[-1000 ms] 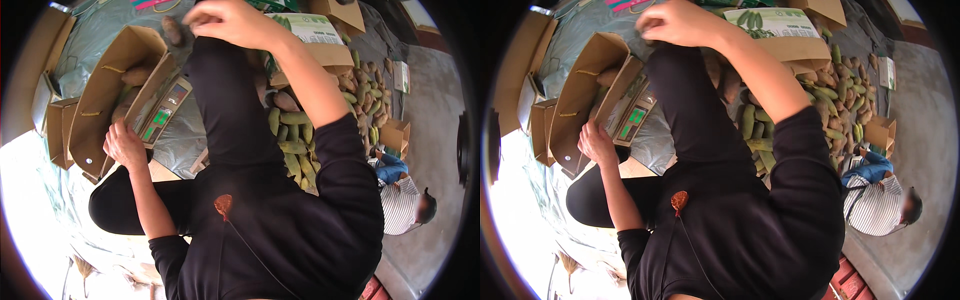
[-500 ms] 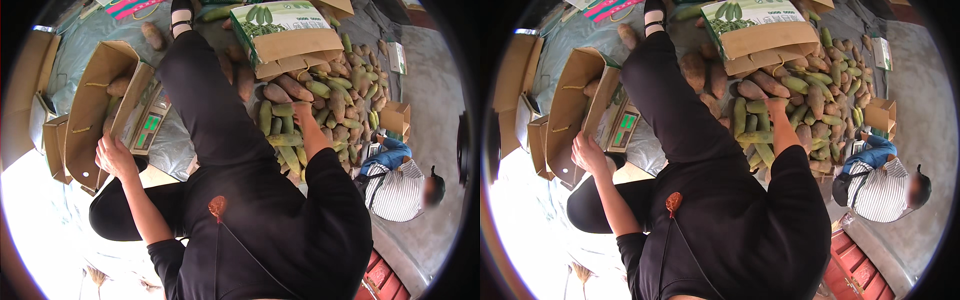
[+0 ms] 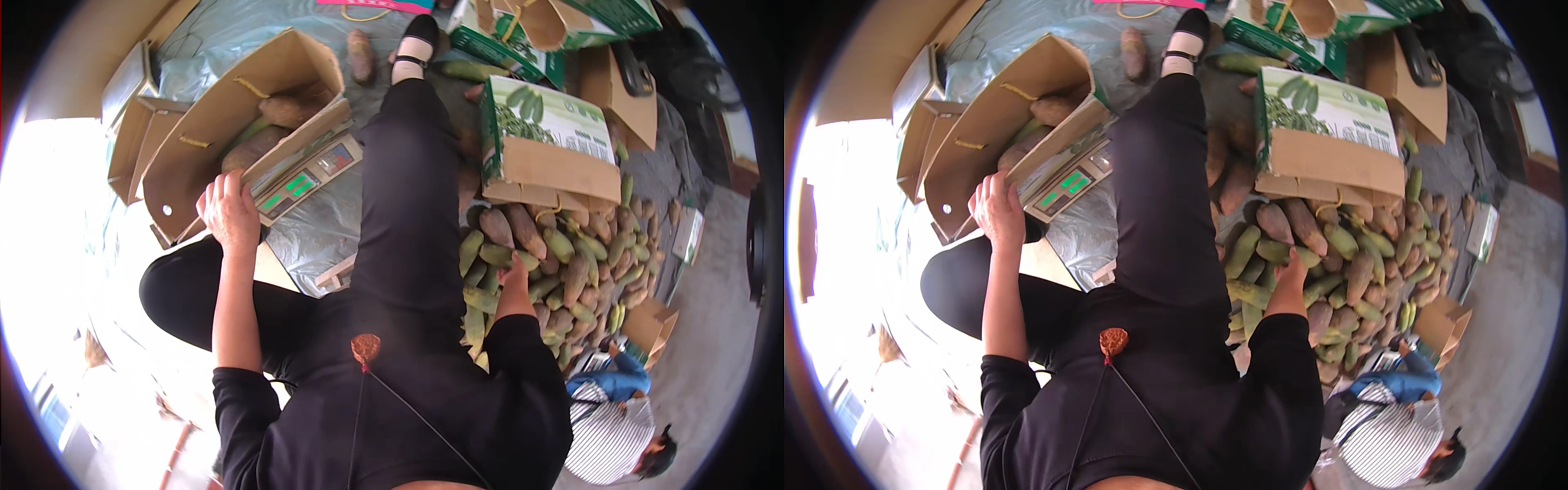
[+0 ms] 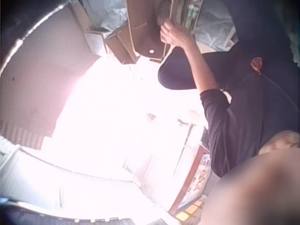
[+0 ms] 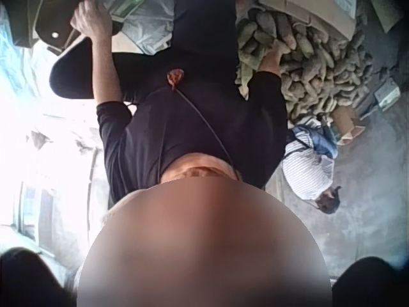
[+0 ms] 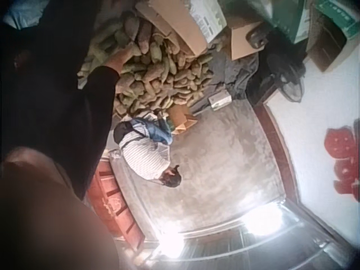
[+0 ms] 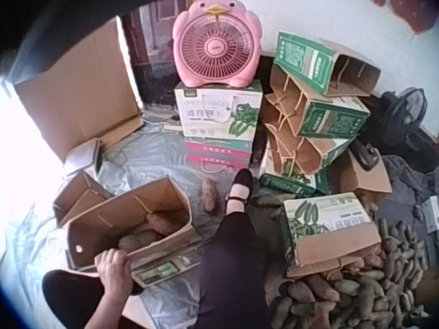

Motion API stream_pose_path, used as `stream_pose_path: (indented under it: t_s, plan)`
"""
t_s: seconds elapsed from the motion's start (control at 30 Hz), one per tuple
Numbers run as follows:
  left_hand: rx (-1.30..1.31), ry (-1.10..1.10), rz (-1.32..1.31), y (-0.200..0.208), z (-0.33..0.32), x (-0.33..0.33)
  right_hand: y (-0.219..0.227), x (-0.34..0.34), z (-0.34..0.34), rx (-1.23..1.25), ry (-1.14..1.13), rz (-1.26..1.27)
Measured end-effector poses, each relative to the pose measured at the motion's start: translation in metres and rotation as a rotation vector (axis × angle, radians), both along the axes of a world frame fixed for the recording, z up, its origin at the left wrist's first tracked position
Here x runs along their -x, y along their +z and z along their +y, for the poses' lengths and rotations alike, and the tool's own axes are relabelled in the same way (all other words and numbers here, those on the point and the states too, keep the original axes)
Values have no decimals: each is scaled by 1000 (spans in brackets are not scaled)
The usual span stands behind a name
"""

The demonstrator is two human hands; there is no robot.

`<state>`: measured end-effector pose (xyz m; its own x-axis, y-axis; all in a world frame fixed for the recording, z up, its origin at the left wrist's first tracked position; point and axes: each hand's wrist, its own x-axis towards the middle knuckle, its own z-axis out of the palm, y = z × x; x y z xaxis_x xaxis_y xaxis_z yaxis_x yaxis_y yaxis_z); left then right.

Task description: Sort and pack produce from a pile on the floor into cardboard boxes, using a scale to check weight.

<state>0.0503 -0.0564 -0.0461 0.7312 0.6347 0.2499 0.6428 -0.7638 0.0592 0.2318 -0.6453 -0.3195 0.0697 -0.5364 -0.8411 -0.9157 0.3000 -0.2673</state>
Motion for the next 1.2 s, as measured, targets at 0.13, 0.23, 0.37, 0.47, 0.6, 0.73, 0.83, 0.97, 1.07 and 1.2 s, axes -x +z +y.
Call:
stream_pose_path:
  t_s: [0.13, 0.23, 0.37, 0.47, 0.6, 0.73, 0.83, 0.97, 1.07, 1.2]
  plan:
    - [32, 13, 14, 1, 1, -2, 0, -7, 4, 16, -83, 76]
    - [45, 5, -19, 1, 1, -2, 11, -3, -1, 42, -80, 110]
    - [36, -24, -42, 1, 1, -6, 42, 25, 16, 42, 20, -13]
    - [40, -11, -49, 5, 2, 3, 78, 34, 37, 42, 227, -169]
    - [60, -27, -70, 3, 4, -1, 107, 36, 57, 31, 587, -669]
    - [58, -18, -74, 2, 4, 0, 156, -17, 105, 136, 1127, -1000]
    - [38, -20, -86, 1, 3, 1, 207, -63, 166, 22, 1122, -1081]
    - [44, -18, -87, 4, 3, 0, 289, -96, 254, 47, 1331, -1262]
    - [54, -10, -106, 0, 4, 3, 332, -104, 307, -44, 1410, -1343]
    - [39, -27, -109, 0, 6, 1, 385, -100, 363, -217, 1469, -1534]
